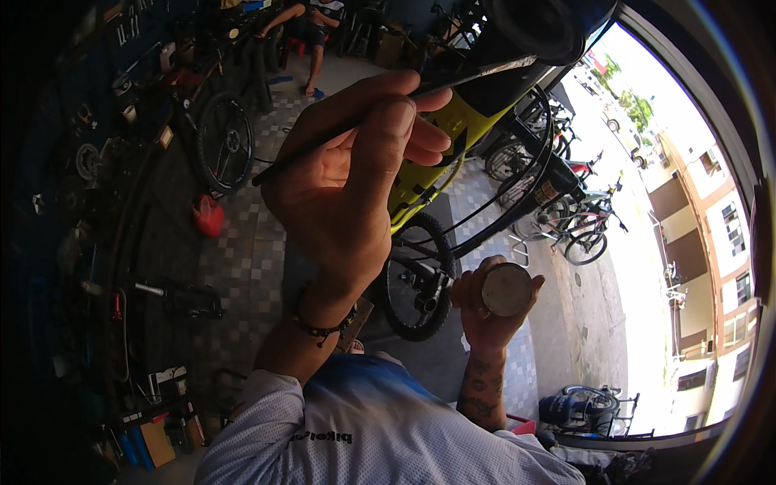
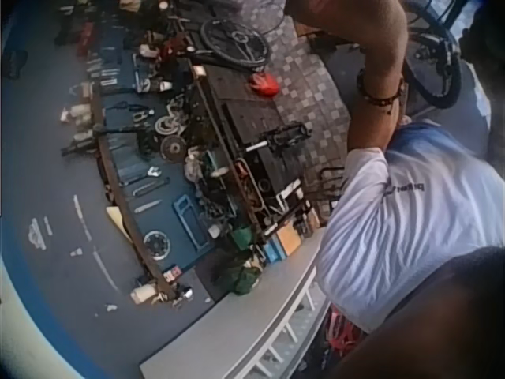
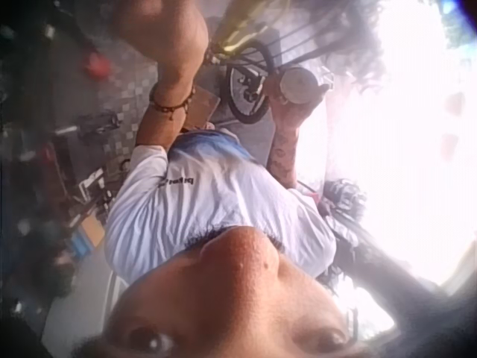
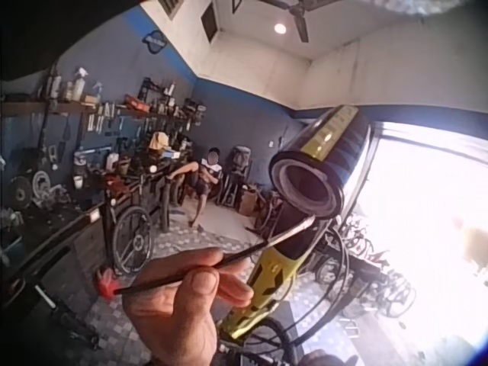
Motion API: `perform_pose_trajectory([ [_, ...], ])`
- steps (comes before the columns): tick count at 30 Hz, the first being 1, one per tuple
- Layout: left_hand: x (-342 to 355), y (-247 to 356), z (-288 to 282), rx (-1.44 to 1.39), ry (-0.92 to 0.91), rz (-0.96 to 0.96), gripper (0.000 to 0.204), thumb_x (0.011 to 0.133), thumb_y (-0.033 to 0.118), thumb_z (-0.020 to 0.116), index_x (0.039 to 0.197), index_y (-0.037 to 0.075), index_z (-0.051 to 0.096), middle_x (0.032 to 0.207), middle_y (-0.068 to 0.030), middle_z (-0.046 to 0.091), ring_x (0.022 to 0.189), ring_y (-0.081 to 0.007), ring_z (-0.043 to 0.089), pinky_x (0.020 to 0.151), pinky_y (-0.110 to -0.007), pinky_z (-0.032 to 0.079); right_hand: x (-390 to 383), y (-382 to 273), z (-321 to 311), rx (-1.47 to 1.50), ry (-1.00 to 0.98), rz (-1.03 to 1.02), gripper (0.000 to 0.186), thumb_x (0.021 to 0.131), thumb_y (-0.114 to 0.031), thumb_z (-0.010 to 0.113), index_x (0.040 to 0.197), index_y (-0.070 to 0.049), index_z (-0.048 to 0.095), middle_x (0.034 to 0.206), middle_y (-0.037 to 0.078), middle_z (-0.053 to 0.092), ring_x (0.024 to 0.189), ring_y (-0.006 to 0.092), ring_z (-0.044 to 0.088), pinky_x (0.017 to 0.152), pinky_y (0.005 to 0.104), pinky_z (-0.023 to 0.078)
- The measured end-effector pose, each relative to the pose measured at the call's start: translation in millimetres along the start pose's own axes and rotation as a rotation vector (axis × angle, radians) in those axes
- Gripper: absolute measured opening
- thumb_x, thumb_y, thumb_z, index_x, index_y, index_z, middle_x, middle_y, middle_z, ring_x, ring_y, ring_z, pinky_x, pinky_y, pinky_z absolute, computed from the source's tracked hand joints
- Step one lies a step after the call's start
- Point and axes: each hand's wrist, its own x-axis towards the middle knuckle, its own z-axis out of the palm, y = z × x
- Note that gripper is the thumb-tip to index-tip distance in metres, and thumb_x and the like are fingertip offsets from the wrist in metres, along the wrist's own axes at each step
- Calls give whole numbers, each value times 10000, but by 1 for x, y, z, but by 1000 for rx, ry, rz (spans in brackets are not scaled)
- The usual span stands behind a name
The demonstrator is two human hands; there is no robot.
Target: The person applies grease to a bicycle headset bearing and the steerer tube using a small brush, then wipes the fork with a cloth. The person handles a bearing, grease container, brush, and cloth while working on a yellow bicycle frame in a workshop.
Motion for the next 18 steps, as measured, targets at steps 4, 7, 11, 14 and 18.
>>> perform_pose_trajectory([
  [4,2,-1,-1,-44,28,-13,295,1041,106,559,1255,-82,634,1072,-270,745,721,-226,726,619,-316,607,0,1,1,24,-4,4,850,997,-795,230,1108,-33,589,806,106,620,563,217,530,537,343,416],
  [7,5,-2,0,-22,48,9,286,1032,102,573,1241,-81,643,1066,-270,747,720,-227,728,620,-319,610,0,1,2,22,-20,1,850,995,-798,230,1105,-35,588,802,105,619,561,215,526,537,342,415],
  [11,5,-1,3,62,87,32,276,1013,105,605,1215,-77,657,1053,-264,751,722,-227,728,614,-325,614,-1,0,3,5,-12,-4,850,992,-801,229,1097,-36,585,799,104,620,555,213,523,538,339,416],
  [14,4,1,5,68,86,96,276,1001,106,624,1206,-75,661,1045,-259,754,719,-231,727,609,-328,616,-2,0,4,-6,-5,-6,851,991,-803,227,1093,-37,583,798,104,621,552,214,522,539,339,419],
  [18,3,2,6,70,57,95,270,994,94,632,1203,-75,661,1032,-260,754,720,-236,728,617,-332,620,-3,-1,5,-16,-16,-8,852,990,-805,228,1092,-37,582,796,104,618,552,214,524,539,340,422],
])
